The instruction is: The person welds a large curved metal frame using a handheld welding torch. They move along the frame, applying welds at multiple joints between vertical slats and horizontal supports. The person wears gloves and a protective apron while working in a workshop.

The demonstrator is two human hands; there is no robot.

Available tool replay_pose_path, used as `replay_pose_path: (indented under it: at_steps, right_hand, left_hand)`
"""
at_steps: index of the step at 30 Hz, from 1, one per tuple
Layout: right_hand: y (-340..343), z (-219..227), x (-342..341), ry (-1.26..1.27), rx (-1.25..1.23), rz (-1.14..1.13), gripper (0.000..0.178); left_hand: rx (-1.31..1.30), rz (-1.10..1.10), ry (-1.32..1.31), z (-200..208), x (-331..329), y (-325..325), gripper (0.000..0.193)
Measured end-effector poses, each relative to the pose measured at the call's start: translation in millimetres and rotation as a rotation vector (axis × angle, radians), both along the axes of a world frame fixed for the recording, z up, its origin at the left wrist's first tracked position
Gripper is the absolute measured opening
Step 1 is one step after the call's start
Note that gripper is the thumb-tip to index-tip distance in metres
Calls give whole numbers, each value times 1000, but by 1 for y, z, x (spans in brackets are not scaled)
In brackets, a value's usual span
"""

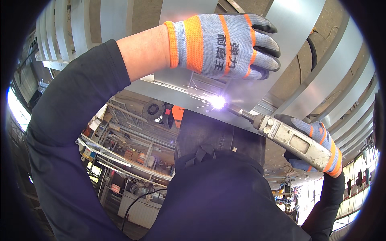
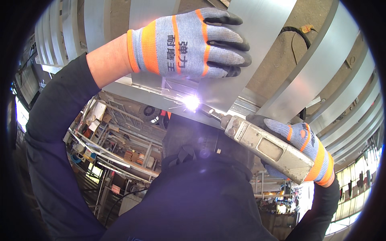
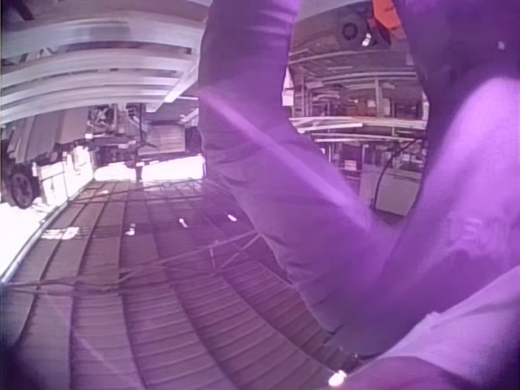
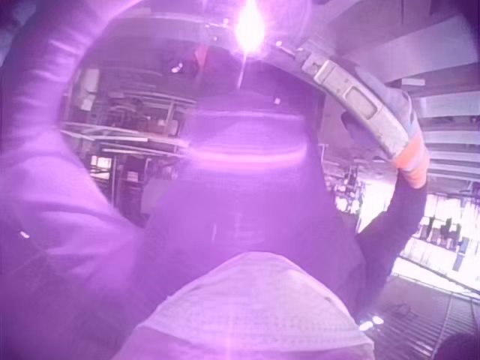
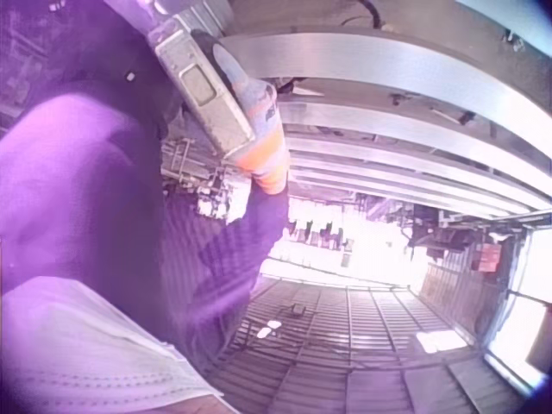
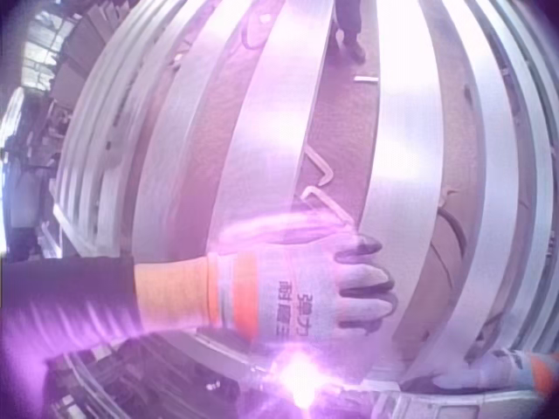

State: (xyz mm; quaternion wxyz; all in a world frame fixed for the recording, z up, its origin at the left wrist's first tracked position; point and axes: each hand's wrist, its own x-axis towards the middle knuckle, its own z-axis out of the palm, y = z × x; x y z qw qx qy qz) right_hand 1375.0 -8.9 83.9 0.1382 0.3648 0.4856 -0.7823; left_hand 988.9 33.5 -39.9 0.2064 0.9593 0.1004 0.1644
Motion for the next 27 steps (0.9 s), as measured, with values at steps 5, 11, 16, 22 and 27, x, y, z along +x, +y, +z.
replay_pose_path:
  at_steps: [5, 11, 16, 22, 27]
  right_hand:
    - [-2, -3, -1, 75, 130, 34, 61]
    - [3, 0, -1, 11, -63, -38, 59]
    - [4, -1, -1, 121, 159, 12, 63]
    - [1, -1, 5, 42, 45, -2, 67]
    - [6, 0, 2, 74, 115, 43, 70]
  left_hand:
    - [23, -4, -15, -7, 3, -1, 22]
    - [15, -6, -18, -7, 1, -1, 20]
    - [0, -12, -25, -7, 1, -2, 21]
    - [11, -3, -21, -7, 1, -1, 21]
    - [13, 5, -13, -6, 1, -1, 21]
